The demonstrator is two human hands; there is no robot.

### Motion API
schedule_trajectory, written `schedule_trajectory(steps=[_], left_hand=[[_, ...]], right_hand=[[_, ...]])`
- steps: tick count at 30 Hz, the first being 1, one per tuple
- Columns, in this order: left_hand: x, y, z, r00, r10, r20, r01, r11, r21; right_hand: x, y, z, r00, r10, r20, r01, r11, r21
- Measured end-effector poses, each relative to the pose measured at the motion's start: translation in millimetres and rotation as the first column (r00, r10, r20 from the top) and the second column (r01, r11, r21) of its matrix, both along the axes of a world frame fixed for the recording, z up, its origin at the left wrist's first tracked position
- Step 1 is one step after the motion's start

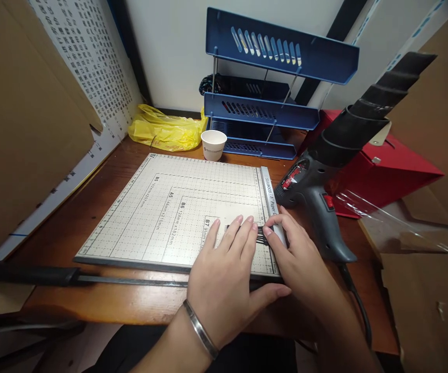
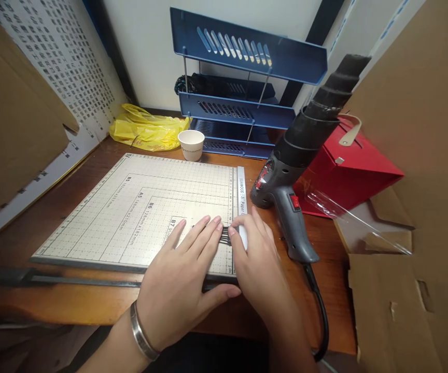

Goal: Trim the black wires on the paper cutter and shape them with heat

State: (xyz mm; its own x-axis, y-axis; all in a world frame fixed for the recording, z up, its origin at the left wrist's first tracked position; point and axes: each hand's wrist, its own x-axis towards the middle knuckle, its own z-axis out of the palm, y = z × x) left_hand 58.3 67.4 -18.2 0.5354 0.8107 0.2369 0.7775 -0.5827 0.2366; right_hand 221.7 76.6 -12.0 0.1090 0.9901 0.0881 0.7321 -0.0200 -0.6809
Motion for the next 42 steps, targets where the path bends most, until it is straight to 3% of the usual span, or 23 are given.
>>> schedule_trajectory(steps=[8, 14, 26, 36, 42], left_hand=[[-0.1, 0.7, 0.8, 1.000, 0.000, -0.001, 0.000, 1.000, -0.008], [-1.2, -0.2, 0.9, 1.000, -0.009, -0.012, 0.009, 1.000, 0.006], [0.0, -0.6, 2.0, 0.999, 0.000, -0.036, 0.002, 0.999, 0.044], [-0.3, -1.5, 1.1, 0.999, 0.002, -0.033, 0.000, 0.999, 0.045], [0.2, -1.2, 1.5, 0.999, 0.001, -0.035, 0.000, 0.999, 0.043]], right_hand=[[-2.2, -0.7, 1.3, 0.997, 0.002, -0.080, -0.003, 1.000, -0.007], [-2.8, -5.0, 2.4, 0.991, -0.076, -0.111, 0.068, 0.995, -0.079], [0.5, -16.4, 14.6, 0.994, 0.010, -0.105, -0.023, 0.992, -0.128], [-4.5, -13.4, 5.8, 0.995, -0.061, -0.082, 0.058, 0.998, -0.035], [-3.7, -13.5, 3.7, 0.996, -0.042, -0.077, 0.041, 0.999, -0.005]])
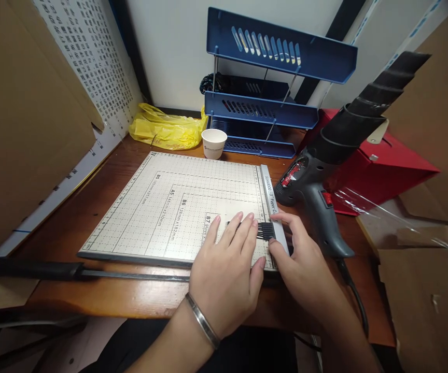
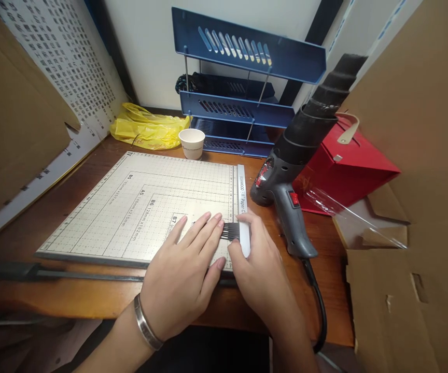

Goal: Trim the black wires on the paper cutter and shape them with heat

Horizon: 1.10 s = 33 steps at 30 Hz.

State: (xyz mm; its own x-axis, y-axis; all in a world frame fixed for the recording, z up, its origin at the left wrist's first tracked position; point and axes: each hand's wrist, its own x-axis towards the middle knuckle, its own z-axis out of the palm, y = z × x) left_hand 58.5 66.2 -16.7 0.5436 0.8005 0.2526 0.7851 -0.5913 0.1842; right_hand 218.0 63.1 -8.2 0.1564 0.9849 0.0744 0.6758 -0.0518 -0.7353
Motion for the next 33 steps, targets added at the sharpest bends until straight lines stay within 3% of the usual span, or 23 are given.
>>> schedule_trajectory(steps=[7, 14, 27, 33], left_hand=[[0.8, -0.9, 0.0, 1.000, 0.001, 0.005, -0.001, 1.000, -0.001], [0.1, 0.0, -1.2, 1.000, 0.000, 0.007, 0.000, 1.000, 0.015], [-0.1, -0.2, -1.2, 1.000, 0.004, 0.004, -0.004, 1.000, 0.004], [1.3, -0.1, -1.2, 1.000, 0.007, 0.009, -0.007, 1.000, 0.000]], right_hand=[[-0.6, 1.3, -6.2, 0.999, 0.027, -0.020, -0.026, 0.999, 0.037], [-6.0, 1.9, -4.4, 1.000, -0.027, 0.004, 0.027, 0.999, -0.019], [-8.2, 4.8, -6.0, 0.996, -0.087, 0.038, 0.086, 0.996, 0.016], [-5.3, 4.3, -3.5, 0.998, -0.052, 0.023, 0.052, 0.998, -0.020]])
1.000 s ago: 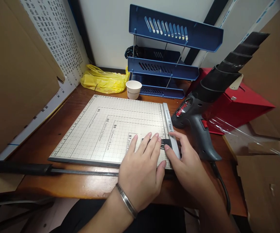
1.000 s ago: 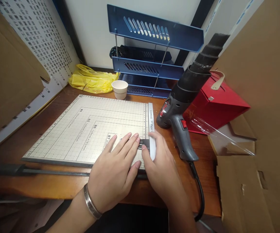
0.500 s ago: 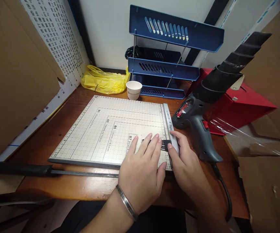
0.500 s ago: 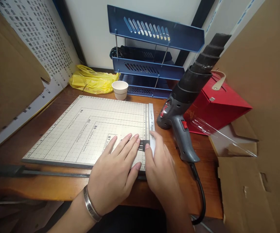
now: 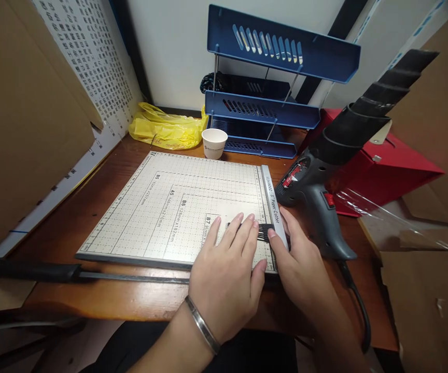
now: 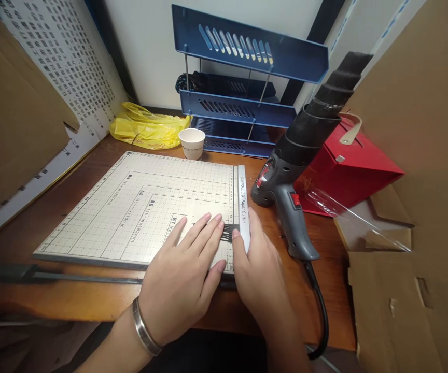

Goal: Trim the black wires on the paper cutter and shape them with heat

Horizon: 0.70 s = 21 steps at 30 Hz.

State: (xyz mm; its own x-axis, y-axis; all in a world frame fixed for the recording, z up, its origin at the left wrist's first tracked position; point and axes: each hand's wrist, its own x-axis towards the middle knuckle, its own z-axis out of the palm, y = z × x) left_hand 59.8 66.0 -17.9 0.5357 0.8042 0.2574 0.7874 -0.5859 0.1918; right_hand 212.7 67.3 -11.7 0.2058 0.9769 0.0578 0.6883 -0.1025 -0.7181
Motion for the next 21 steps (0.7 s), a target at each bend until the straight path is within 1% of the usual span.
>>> schedule_trajectory(steps=[2, 4, 8, 12, 15, 19, 21], left_hand=[[0.0, -0.4, 0.2, 1.000, -0.002, 0.001, 0.002, 1.000, 0.002], [-0.4, -0.7, 0.6, 1.000, -0.001, 0.002, 0.001, 1.000, 0.005], [-1.4, -0.6, 1.1, 1.000, 0.003, -0.004, -0.003, 1.000, 0.012], [-0.5, 0.1, 1.2, 1.000, 0.006, -0.005, -0.006, 1.000, 0.028], [1.2, 0.3, 1.5, 1.000, 0.010, -0.003, -0.010, 0.999, 0.041], [1.9, -0.1, 2.5, 1.000, 0.011, -0.004, -0.011, 0.999, 0.054], [1.5, -0.1, 2.8, 1.000, 0.008, -0.006, -0.008, 0.998, 0.056]], right_hand=[[1.8, 1.3, 3.3, 0.999, 0.006, -0.035, -0.007, 1.000, -0.029], [4.5, 3.3, 7.3, 0.997, -0.014, -0.078, 0.012, 0.999, -0.031], [14.6, 6.4, 11.7, 0.986, -0.094, -0.138, 0.099, 0.995, 0.029], [24.6, 6.3, 10.0, 0.985, -0.122, -0.122, 0.131, 0.989, 0.064], [22.3, 7.8, 9.9, 0.991, -0.105, -0.088, 0.108, 0.994, 0.030], [11.9, 14.1, 14.6, 0.998, -0.013, -0.056, 0.012, 1.000, -0.015], [9.2, 17.7, 16.5, 0.999, 0.001, -0.039, -0.002, 0.999, -0.041]])
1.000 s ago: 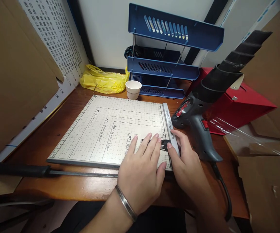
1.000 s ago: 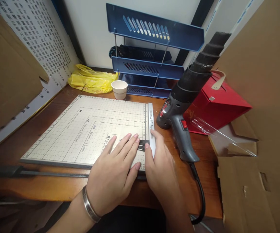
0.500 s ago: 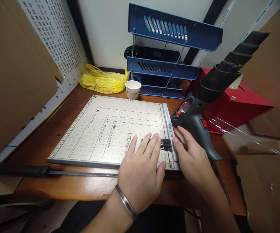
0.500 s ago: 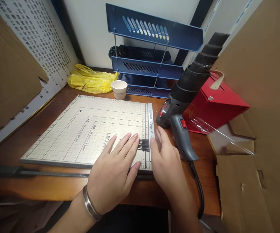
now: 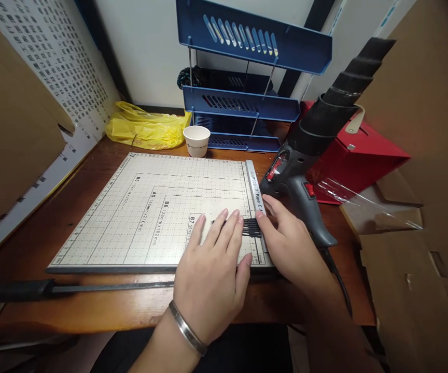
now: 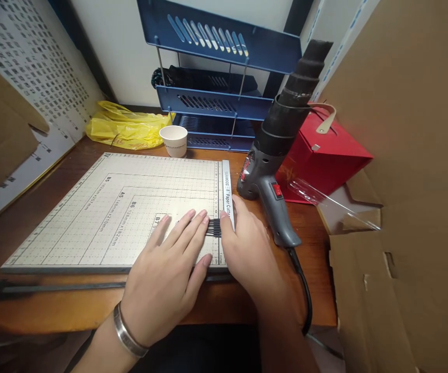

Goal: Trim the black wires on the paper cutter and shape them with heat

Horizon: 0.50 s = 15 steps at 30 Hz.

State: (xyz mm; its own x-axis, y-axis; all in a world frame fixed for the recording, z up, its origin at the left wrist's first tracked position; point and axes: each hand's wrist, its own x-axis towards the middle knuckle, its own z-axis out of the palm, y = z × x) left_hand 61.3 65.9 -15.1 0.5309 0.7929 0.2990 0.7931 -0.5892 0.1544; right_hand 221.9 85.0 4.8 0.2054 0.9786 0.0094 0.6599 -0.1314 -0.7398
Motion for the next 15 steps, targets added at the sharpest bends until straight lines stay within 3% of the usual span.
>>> schedule_trajectory(steps=[11, 15], left_hand=[[-3.5, -1.8, 4.0, 1.000, -0.009, 0.000, 0.009, 0.999, 0.041], [-19.3, -5.2, 7.0, 0.995, 0.095, 0.014, -0.096, 0.993, 0.071]], right_hand=[[2.3, 0.3, -4.7, 1.000, 0.010, -0.005, -0.010, 1.000, -0.003], [-0.4, -2.4, -4.1, 1.000, -0.007, 0.031, 0.008, 0.999, -0.033]])
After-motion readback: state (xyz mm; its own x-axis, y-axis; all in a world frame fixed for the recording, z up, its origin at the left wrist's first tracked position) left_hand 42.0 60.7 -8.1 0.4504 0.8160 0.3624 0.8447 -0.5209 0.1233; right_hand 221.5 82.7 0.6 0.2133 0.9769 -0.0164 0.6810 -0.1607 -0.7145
